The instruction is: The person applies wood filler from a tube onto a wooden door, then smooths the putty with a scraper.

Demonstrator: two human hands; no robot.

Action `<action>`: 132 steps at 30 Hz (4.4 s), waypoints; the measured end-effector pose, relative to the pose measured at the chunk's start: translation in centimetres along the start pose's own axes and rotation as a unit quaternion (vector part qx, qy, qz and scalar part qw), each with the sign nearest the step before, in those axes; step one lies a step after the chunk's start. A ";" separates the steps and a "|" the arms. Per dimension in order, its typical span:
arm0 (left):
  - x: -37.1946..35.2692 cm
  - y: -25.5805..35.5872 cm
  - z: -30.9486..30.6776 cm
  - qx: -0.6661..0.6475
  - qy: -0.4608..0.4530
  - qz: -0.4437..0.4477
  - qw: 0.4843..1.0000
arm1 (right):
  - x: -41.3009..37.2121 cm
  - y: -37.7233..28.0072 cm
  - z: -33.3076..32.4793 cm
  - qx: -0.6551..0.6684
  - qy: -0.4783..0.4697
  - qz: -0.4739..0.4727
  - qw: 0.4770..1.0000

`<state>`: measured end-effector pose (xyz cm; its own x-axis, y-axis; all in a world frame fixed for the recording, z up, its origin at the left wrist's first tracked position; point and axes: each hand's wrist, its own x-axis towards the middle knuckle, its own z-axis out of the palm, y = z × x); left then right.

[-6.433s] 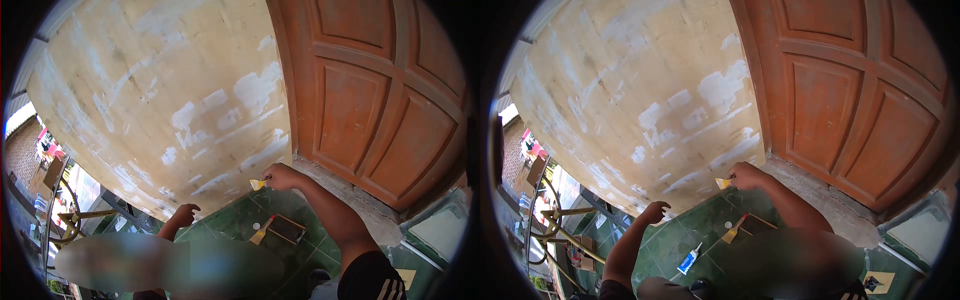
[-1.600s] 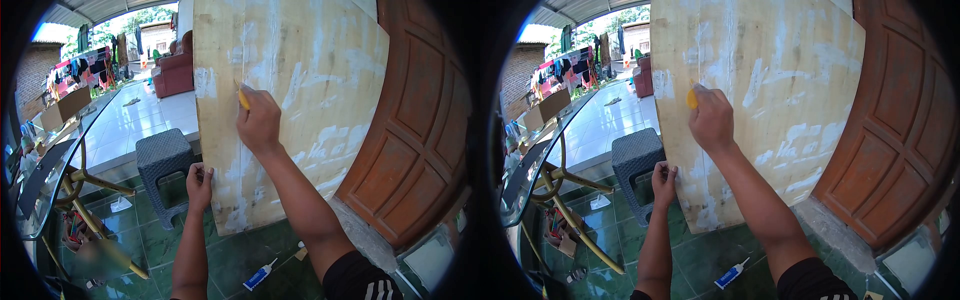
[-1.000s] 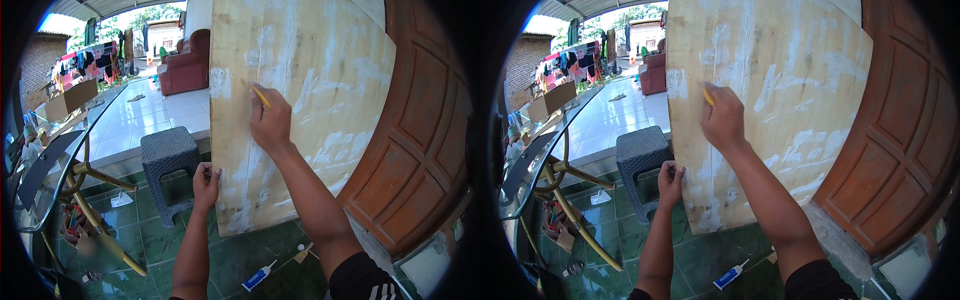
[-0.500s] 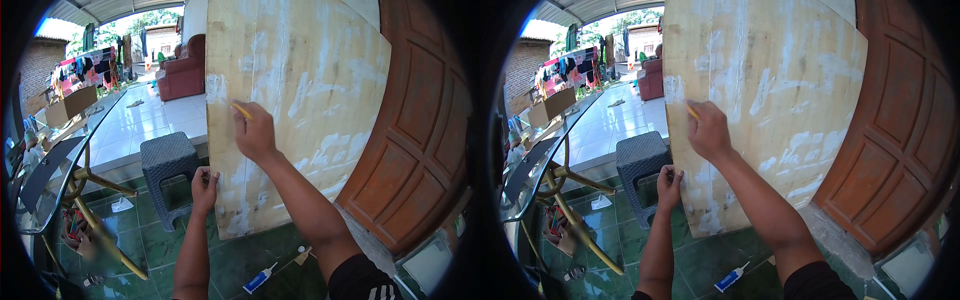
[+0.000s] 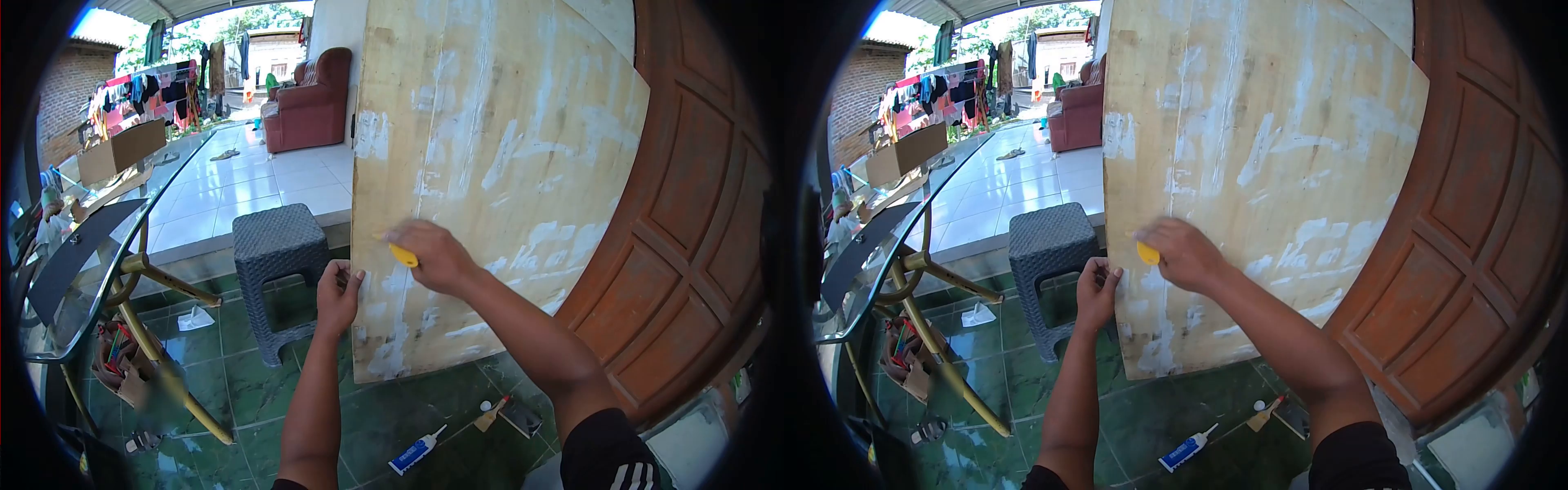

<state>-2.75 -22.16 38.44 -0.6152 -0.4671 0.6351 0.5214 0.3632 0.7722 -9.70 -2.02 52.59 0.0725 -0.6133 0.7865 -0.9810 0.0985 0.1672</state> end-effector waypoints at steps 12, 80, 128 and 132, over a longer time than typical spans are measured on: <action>0.1 -1.2 0.5 -0.025 0.003 -0.022 0.999 | 0.0 6.6 -6.5 -0.205 0.136 -0.029 0.969; -35.7 -21.2 -1.8 0.258 -0.749 0.101 0.602 | -49.9 -33.0 -20.6 -0.108 -0.161 0.579 0.792; -7.0 -11.1 3.4 0.088 0.000 -0.086 0.992 | -53.6 -34.3 -26.6 -0.158 -0.150 0.634 0.742; -11.1 -7.8 1.5 0.117 -0.026 -0.027 0.992 | -51.5 -33.9 -26.6 -0.170 -0.129 0.619 0.756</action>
<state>-0.90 -18.56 25.44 -0.6719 -0.4504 0.5879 0.3384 0.5194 0.7847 24.60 47.06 22.24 -0.9439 -0.0137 0.3299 -0.1615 0.8905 -0.4252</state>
